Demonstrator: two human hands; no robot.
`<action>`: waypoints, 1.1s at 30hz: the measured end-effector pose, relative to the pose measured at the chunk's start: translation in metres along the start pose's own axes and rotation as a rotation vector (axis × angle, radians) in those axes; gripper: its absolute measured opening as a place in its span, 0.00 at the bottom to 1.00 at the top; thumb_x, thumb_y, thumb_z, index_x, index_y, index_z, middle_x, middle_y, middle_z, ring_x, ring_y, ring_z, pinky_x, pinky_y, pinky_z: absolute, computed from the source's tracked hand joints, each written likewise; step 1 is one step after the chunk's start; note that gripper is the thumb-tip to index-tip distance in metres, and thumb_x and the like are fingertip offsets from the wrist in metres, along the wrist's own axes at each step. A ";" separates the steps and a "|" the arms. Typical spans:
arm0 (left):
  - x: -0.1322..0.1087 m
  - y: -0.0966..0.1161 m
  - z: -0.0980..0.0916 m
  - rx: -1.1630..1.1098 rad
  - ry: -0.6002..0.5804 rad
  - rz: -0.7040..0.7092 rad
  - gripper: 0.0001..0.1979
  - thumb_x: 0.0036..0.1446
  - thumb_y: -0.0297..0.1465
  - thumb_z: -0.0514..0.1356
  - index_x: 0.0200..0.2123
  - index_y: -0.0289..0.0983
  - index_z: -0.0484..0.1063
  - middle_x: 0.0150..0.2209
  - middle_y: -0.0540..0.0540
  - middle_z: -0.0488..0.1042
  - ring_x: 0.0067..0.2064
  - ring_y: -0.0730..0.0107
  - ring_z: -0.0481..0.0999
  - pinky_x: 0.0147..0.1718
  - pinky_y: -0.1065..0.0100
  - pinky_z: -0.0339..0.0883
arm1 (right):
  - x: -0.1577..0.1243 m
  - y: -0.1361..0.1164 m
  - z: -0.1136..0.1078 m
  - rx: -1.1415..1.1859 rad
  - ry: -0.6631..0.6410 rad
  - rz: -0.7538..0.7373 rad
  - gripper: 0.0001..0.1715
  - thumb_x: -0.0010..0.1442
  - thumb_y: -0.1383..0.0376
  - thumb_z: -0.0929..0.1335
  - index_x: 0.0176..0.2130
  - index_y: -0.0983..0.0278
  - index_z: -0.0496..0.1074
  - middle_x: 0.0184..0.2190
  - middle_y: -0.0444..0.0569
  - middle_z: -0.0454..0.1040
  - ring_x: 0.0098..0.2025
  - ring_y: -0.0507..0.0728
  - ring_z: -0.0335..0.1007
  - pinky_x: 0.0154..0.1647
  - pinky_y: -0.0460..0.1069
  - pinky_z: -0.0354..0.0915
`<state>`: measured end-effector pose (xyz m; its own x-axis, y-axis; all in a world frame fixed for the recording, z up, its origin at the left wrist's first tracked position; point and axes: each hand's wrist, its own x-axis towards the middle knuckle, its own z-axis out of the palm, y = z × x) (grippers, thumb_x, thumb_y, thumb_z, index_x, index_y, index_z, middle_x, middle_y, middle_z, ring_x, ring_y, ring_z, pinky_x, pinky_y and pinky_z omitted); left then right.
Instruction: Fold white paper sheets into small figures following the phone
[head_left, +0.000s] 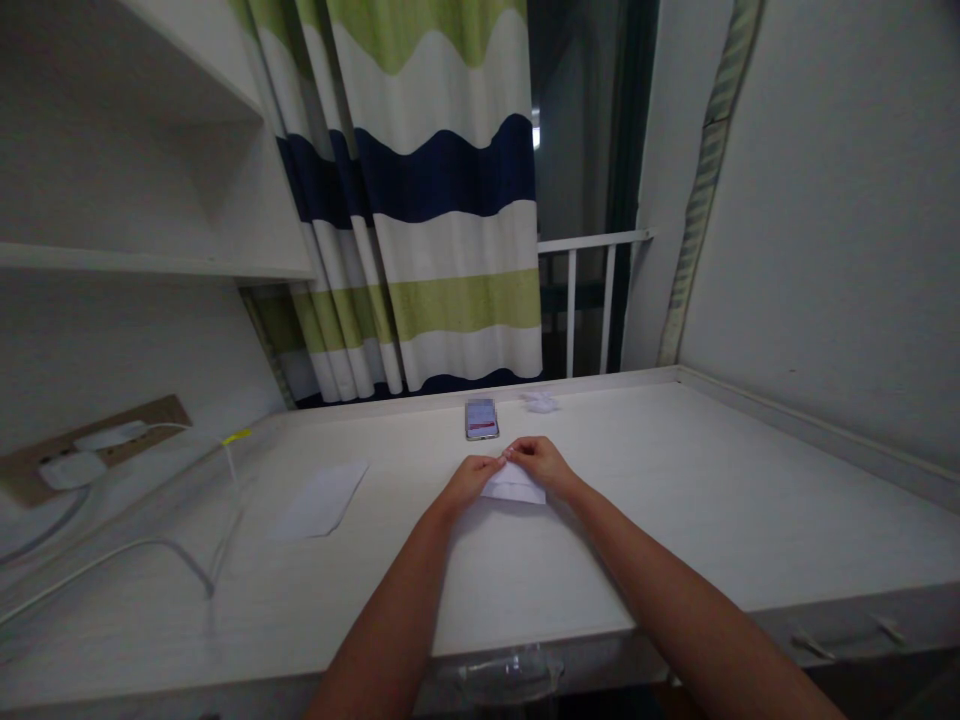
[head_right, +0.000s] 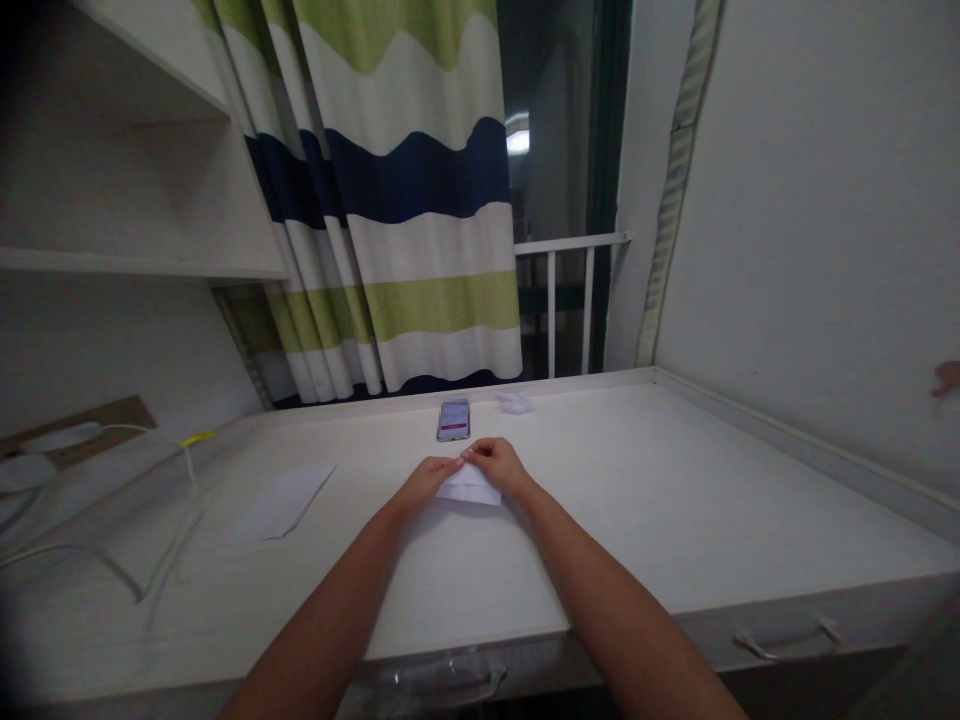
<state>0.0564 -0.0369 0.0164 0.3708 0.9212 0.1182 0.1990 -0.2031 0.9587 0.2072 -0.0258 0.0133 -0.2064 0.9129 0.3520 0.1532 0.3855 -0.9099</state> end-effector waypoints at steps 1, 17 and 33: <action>0.000 0.000 0.000 0.004 -0.005 0.005 0.22 0.40 0.48 0.56 0.19 0.31 0.68 0.17 0.51 0.64 0.21 0.76 0.59 0.20 0.73 0.48 | 0.000 0.000 0.000 -0.002 0.002 0.005 0.14 0.43 0.58 0.66 0.21 0.68 0.70 0.16 0.42 0.65 0.19 0.47 0.54 0.19 0.44 0.49; 0.001 -0.002 0.001 -0.173 -0.026 -0.034 0.21 0.38 0.46 0.59 0.20 0.31 0.69 0.19 0.48 0.69 0.24 0.71 0.67 0.27 0.68 0.61 | -0.001 -0.008 -0.006 0.025 0.109 0.069 0.14 0.39 0.58 0.68 0.18 0.67 0.67 0.14 0.42 0.64 0.18 0.48 0.54 0.17 0.44 0.48; -0.001 0.001 0.001 -0.368 -0.007 -0.085 0.16 0.44 0.39 0.59 0.25 0.28 0.70 0.25 0.42 0.73 0.27 0.68 0.72 0.30 0.63 0.69 | -0.001 -0.010 -0.012 0.014 0.145 0.060 0.15 0.40 0.57 0.67 0.19 0.68 0.68 0.14 0.42 0.64 0.18 0.48 0.54 0.18 0.44 0.49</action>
<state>0.0570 -0.0387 0.0171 0.3733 0.9271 0.0340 -0.1093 0.0075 0.9940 0.2172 -0.0286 0.0246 -0.0551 0.9445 0.3239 0.1478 0.3285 -0.9329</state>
